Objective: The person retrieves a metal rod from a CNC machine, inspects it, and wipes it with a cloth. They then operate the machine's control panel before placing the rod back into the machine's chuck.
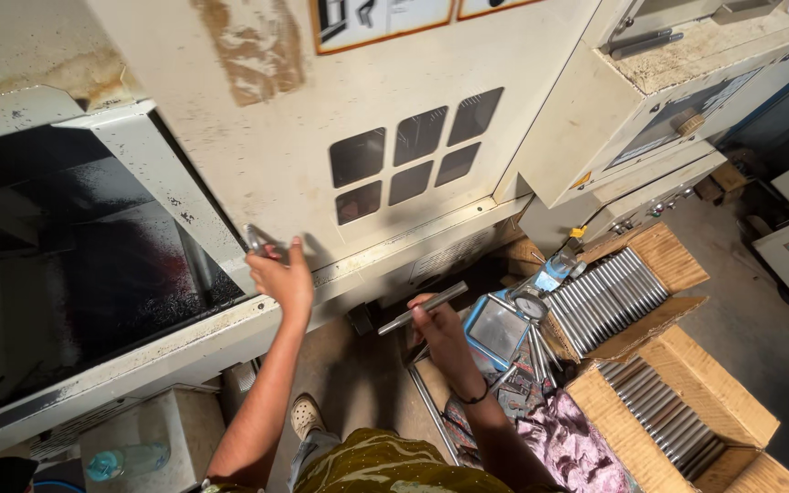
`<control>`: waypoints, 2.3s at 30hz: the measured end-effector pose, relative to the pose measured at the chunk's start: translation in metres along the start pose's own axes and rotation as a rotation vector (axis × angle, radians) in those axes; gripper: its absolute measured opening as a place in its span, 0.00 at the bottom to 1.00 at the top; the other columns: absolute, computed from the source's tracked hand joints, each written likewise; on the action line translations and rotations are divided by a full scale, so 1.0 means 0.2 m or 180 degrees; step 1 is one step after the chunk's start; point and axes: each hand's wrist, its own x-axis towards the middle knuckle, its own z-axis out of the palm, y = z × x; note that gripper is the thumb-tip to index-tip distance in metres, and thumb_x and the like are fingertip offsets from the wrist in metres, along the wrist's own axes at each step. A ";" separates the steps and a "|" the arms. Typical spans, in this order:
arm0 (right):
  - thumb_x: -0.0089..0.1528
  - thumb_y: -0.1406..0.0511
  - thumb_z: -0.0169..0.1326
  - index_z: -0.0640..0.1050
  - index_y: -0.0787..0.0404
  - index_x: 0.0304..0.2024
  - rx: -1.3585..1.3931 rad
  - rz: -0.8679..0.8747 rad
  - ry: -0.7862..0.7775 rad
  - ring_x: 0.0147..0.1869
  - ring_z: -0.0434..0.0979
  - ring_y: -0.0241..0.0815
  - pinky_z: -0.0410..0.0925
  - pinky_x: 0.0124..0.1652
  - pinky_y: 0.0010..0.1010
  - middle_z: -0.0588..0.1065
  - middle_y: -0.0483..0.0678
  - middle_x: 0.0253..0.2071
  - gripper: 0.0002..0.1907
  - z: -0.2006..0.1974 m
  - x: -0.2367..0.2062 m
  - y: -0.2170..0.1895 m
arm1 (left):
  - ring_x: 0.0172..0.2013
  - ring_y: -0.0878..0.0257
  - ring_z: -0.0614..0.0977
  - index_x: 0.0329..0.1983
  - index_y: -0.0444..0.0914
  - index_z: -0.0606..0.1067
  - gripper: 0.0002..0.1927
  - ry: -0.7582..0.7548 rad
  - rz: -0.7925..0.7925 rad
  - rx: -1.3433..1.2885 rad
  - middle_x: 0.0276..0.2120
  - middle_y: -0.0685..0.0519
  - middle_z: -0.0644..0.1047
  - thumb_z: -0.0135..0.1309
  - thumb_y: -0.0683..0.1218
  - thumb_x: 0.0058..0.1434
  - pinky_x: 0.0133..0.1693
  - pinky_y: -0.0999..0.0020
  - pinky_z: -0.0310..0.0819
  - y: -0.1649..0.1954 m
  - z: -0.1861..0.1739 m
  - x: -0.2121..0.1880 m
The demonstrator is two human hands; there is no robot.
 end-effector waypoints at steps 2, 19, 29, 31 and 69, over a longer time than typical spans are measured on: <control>0.71 0.61 0.47 0.77 0.62 0.46 0.0198 0.0296 0.0401 0.29 0.72 0.31 0.69 0.32 0.24 0.70 0.42 0.27 0.11 -0.07 0.06 0.01 | 0.51 0.49 0.69 0.52 0.34 0.63 0.31 -0.0101 0.0155 -0.0003 0.45 0.47 0.72 0.66 0.54 0.58 0.58 0.47 0.52 0.05 0.10 -0.05; 0.69 0.68 0.59 0.77 0.66 0.52 -0.1148 -0.1373 0.2016 0.37 0.71 0.27 0.65 0.35 0.20 0.76 0.41 0.38 0.11 -0.39 0.26 -0.36 | 0.42 0.51 0.80 0.53 0.37 0.66 0.23 -0.2257 0.1658 -0.1161 0.39 0.45 0.74 0.62 0.43 0.59 0.44 0.56 0.71 0.72 0.95 -0.35; 0.66 0.72 0.61 0.79 0.68 0.50 -0.1399 -0.1687 0.2164 0.43 0.76 0.29 0.69 0.40 0.20 0.79 0.45 0.44 0.10 -0.37 0.65 -0.55 | 0.46 0.46 0.77 0.60 0.34 0.65 0.26 -0.2753 0.2038 -0.1674 0.44 0.43 0.74 0.61 0.46 0.62 0.51 0.52 0.71 0.92 1.25 -0.40; 0.66 0.73 0.62 0.80 0.68 0.50 -0.1331 -0.1619 0.1954 0.41 0.75 0.28 0.68 0.39 0.20 0.78 0.44 0.41 0.10 -0.35 0.84 -0.55 | 0.48 0.49 0.77 0.61 0.35 0.64 0.27 -0.3163 0.1997 -0.1871 0.45 0.44 0.73 0.60 0.46 0.64 0.52 0.54 0.71 0.92 1.30 -0.39; 0.59 0.69 0.51 0.71 0.61 0.52 -0.5876 -0.2603 0.0396 0.35 0.77 0.48 0.71 0.32 0.38 0.72 0.50 0.38 0.18 0.39 2.54 0.22 | 0.47 0.61 0.81 0.58 0.33 0.71 0.16 -0.3002 -0.1471 -0.2362 0.46 0.50 0.80 0.43 0.43 0.71 0.52 0.64 0.74 -0.04 -0.02 0.31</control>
